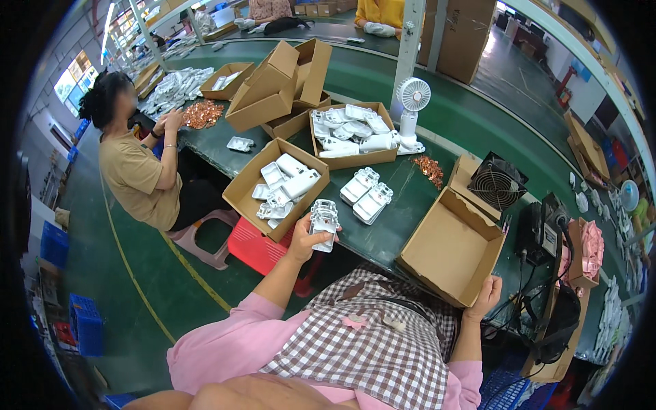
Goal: The person picks up white plastic housings and inserts small copper contacts into them by hand. They repeat this process for several units, occasionally moving cardboard boxes to access more parts, and place the assembled housings onto the table.
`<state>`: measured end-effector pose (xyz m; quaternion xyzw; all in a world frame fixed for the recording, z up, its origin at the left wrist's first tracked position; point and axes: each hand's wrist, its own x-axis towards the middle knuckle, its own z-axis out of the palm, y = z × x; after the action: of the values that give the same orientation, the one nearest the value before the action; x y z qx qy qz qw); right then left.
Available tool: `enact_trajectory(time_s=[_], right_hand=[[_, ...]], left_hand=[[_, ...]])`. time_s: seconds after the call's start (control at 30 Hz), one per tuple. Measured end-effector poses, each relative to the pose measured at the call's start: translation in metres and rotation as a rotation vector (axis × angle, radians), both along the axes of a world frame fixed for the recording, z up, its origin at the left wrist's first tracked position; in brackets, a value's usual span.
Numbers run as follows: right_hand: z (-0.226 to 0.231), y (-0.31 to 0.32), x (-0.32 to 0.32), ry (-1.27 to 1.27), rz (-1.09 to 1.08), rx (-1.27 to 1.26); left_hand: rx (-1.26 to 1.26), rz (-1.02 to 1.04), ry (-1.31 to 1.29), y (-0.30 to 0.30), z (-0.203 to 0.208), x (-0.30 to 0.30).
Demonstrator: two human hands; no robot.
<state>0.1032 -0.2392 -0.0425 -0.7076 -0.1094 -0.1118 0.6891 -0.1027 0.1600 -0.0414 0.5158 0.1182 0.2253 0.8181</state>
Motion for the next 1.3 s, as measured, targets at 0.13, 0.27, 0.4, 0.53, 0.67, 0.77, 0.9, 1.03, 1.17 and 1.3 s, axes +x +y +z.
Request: enact_trajectory(time_s=[0.13, 0.27, 0.4, 0.53, 0.67, 0.77, 0.9, 1.03, 1.17, 1.3], right_hand=[[0.000, -0.001, -0.001, 0.006, -0.001, -0.005], [0.000, -0.001, -0.003, 0.007, 0.006, 0.011], [0.003, 0.000, -0.003, 0.021, 0.001, -0.017], [0.010, 0.006, -0.007, 0.043, -0.010, 0.018], [0.020, 0.012, -0.017, 0.007, -0.140, -0.057], [0.007, 0.004, -0.043, 0.061, -0.195, 0.117], [-0.048, -0.034, -0.091, -0.077, 0.142, -0.267], [-0.040, -0.017, -0.092, -0.009, 0.333, -0.818], [-0.059, -0.013, -0.069, -0.037, 0.193, -1.135], [-0.072, -0.011, -0.044, -0.082, 0.222, -1.145]], left_hand=[[-0.030, -0.004, 0.008, 0.000, 0.002, -0.001], [-0.024, -0.017, -0.038, 0.001, 0.000, -0.001], [-0.022, -0.019, -0.034, 0.001, 0.001, 0.000], [-0.021, -0.026, -0.007, 0.001, 0.005, 0.001], [-0.019, -0.022, 0.016, -0.001, 0.007, 0.002], [-0.023, -0.017, 0.024, 0.000, 0.008, 0.002], [-0.036, -0.025, 0.028, 0.001, 0.010, -0.001], [-0.031, -0.028, 0.048, 0.001, 0.006, 0.003], [-0.031, -0.021, 0.051, 0.002, 0.008, 0.001], [-0.043, -0.033, 0.045, 0.001, 0.008, 0.001]])
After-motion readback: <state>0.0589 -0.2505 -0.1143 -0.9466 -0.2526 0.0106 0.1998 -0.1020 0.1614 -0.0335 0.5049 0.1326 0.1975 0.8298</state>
